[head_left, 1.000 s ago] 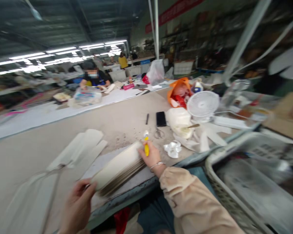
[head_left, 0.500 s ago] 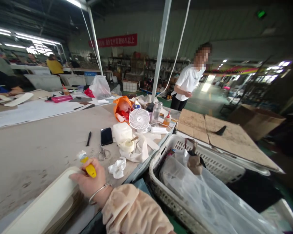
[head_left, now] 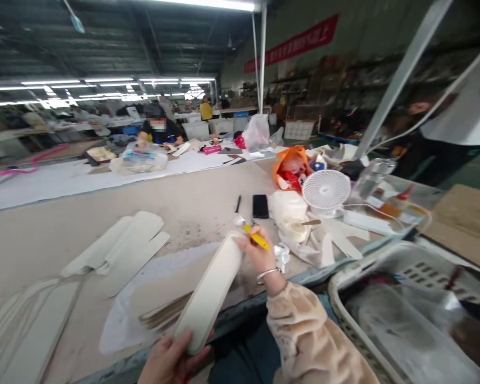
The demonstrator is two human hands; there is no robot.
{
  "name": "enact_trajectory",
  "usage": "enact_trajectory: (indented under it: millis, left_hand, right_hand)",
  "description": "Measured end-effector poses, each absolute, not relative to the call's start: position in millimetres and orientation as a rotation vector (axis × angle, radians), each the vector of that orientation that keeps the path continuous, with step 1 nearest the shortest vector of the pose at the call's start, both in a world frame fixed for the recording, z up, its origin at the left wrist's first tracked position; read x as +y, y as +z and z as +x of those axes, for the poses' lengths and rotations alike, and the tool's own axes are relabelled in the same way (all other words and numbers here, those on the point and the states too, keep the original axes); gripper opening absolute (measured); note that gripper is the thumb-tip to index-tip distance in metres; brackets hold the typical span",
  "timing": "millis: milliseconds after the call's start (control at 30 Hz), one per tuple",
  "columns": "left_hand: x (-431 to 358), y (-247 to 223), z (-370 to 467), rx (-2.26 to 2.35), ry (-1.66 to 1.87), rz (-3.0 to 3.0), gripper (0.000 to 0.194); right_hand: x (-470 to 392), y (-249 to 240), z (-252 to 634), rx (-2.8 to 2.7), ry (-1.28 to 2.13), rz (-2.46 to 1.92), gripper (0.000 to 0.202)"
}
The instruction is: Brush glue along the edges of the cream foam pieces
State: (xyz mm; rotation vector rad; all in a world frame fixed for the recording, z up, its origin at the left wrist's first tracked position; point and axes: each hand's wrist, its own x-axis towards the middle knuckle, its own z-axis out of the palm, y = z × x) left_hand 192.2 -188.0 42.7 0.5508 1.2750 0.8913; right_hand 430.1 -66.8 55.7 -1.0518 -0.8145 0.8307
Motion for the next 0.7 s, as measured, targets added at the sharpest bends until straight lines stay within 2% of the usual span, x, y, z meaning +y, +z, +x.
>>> enact_trajectory:
  millis: [200,700]
  left_hand:
    - [-195.3,49.7,212.0,1.230,0.979,0.419,0.042]
    - [-201.6,37.5,208.7,1.226,0.974,0.455,0.048]
  right_hand:
    - [-66.9,49.3,432.9,-0.861,0.820,-1.056,0.045]
    - [-70.3,43.9,443.2,-0.977,0.676,-1.137,0.031]
